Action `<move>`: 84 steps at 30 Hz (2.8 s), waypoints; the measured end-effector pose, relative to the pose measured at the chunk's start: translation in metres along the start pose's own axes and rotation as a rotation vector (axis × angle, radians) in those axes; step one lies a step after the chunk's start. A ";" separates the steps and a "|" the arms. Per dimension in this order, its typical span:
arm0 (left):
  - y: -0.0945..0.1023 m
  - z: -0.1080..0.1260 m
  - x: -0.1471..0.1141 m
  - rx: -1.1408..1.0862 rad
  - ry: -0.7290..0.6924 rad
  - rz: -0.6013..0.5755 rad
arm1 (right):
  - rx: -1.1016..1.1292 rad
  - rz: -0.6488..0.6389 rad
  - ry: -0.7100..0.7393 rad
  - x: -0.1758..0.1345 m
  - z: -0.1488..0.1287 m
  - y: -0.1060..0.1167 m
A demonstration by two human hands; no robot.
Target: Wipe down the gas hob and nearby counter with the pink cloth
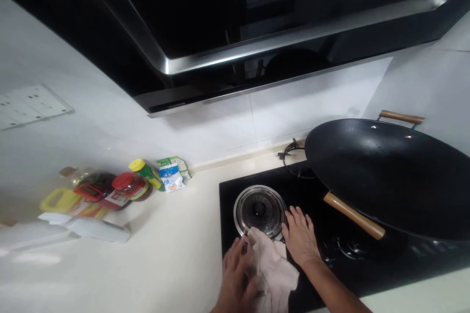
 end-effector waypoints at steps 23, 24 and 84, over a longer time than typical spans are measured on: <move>0.028 -0.154 -0.064 0.463 0.523 -0.100 | 0.322 0.088 0.324 -0.048 -0.081 0.063; 0.029 -0.152 -0.064 0.473 0.519 -0.094 | 0.334 0.019 0.426 -0.059 -0.104 0.064; 0.029 -0.155 -0.072 0.421 0.545 -0.073 | -0.136 -0.373 0.014 0.131 0.037 0.028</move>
Point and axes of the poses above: each hand's wrist, its own x-axis towards the middle knuckle, its own y-axis out of the back of the hand, z = x × y, the point moved 9 cm from there along x, towards the middle knuckle, and after that the axes turned 1 degree about -z, right-handed, at the moved point
